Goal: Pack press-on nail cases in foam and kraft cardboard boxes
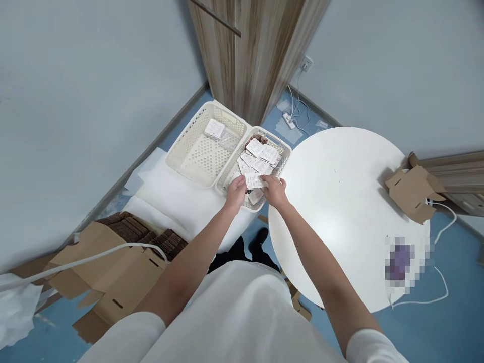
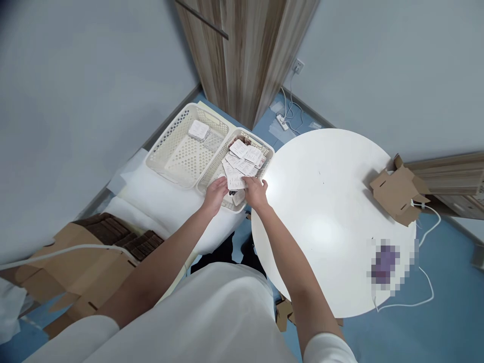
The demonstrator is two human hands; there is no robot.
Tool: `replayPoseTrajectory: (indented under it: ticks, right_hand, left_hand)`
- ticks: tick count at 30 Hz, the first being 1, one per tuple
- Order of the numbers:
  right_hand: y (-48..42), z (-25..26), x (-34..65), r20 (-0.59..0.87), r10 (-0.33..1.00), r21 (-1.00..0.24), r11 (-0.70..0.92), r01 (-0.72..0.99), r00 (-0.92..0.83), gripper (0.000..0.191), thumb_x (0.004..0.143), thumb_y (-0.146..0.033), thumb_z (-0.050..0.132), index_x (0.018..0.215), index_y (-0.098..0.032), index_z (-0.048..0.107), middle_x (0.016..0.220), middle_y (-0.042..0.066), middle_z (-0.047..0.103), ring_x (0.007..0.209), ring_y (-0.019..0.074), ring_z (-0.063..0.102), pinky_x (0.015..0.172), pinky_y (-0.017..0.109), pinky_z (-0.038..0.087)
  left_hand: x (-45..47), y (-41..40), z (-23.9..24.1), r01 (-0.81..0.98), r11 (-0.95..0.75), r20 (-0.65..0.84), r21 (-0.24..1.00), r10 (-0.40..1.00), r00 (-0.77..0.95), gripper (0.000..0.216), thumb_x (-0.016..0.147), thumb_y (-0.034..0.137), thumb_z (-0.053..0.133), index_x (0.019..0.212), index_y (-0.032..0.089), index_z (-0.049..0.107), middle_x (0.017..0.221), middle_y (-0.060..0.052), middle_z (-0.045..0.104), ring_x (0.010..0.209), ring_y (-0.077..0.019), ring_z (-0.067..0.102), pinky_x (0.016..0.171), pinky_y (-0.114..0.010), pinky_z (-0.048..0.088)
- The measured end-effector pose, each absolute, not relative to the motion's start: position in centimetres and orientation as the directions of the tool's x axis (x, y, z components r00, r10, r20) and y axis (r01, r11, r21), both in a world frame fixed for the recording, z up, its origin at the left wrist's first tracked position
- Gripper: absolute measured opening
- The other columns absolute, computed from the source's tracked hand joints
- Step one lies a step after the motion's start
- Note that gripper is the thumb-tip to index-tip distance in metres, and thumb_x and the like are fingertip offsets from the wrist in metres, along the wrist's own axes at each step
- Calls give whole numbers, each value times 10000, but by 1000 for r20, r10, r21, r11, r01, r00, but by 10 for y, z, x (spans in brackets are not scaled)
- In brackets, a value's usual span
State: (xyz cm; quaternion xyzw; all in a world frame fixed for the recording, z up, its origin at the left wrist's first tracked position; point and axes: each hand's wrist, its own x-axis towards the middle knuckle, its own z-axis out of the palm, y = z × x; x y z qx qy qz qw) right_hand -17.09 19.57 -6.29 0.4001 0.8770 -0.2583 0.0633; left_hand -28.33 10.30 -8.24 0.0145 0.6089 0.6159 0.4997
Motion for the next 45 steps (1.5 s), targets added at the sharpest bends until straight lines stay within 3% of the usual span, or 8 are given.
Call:
replayPoseTrajectory:
  ticks: [8, 15, 19, 25, 30, 35, 39, 45]
  right_hand:
    - [176, -32, -131, -175, 755, -651, 393, 649, -633, 280, 871, -288, 379, 1047, -222, 587, 1093, 50, 614, 1032, 194, 531, 961, 392, 279]
    - [144, -8, -54, -247, 857, -919, -60, 389, -452, 323, 812, -455, 447, 941, -214, 618, 888, 37, 663, 712, 164, 631, 707, 305, 471]
    - [121, 2, 4, -311, 865, -948, -254, 192, -393, 341, 754, -485, 524, 899, -190, 614, 855, 50, 665, 666, 162, 638, 693, 317, 482]
    - [84, 7, 87, -374, 873, -921, -390, 12, -314, 324, 715, -473, 574, 852, -182, 616, 807, 52, 664, 630, 164, 630, 731, 360, 481]
    - [65, 3, 143, -359, 896, -928, -373, -2, -262, 317, 698, -427, 597, 918, -201, 629, 848, 34, 619, 661, 140, 603, 737, 342, 477]
    - [58, 2, 195, -244, 915, -968, -213, 129, -321, 754, 644, -284, 662, 1319, -310, 328, 940, 10, 540, 688, 110, 583, 736, 323, 475]
    - [56, 2, 223, -178, 898, -974, -101, 205, -402, 656, 688, -261, 627, 1294, -295, 379, 813, -12, 531, 709, 121, 571, 768, 332, 468]
    - [58, -7, 238, -156, 900, -979, -85, 187, -408, 646, 708, -268, 614, 1302, -289, 359, 857, 5, 524, 727, 126, 569, 772, 342, 475]
  left_hand:
    - [-261, 88, -61, -328, 223, -377, 918, 744, -551, 374, 697, 158, 529, 1066, 176, 588, 1057, -71, 615, 979, -178, 559, 906, -347, 406]
    - [-205, 73, -29, -125, 250, -274, 960, 755, -595, 434, 691, 282, 616, 1112, 195, 551, 1027, -80, 583, 906, -166, 558, 790, -294, 457]
    - [-155, 61, -12, -160, 268, -311, 950, 848, -429, 347, 716, 361, 593, 1011, 179, 606, 951, -76, 630, 879, -177, 586, 836, -329, 438]
    - [-77, 52, -4, -108, 291, -309, 950, 924, -227, 268, 691, 376, 608, 858, 169, 636, 757, -48, 653, 738, -173, 611, 764, -336, 472]
    - [-28, 49, -1, -57, 331, -336, 942, 933, -129, 227, 675, 392, 616, 745, 177, 628, 701, -29, 637, 650, -157, 598, 709, -320, 480]
    - [5, 45, 7, 27, 350, -347, 937, 935, -78, 227, 692, 394, 601, 745, 174, 614, 699, -23, 619, 618, -139, 580, 668, -291, 472]
    - [24, 43, 8, 123, 310, -309, 943, 951, -30, 274, 701, 374, 601, 885, 171, 607, 663, -1, 600, 613, -129, 569, 645, -277, 462]
    - [38, 46, 1, 171, 260, -258, 950, 966, -34, 302, 734, 360, 568, 961, 163, 592, 647, 2, 589, 635, -118, 561, 627, -255, 451]
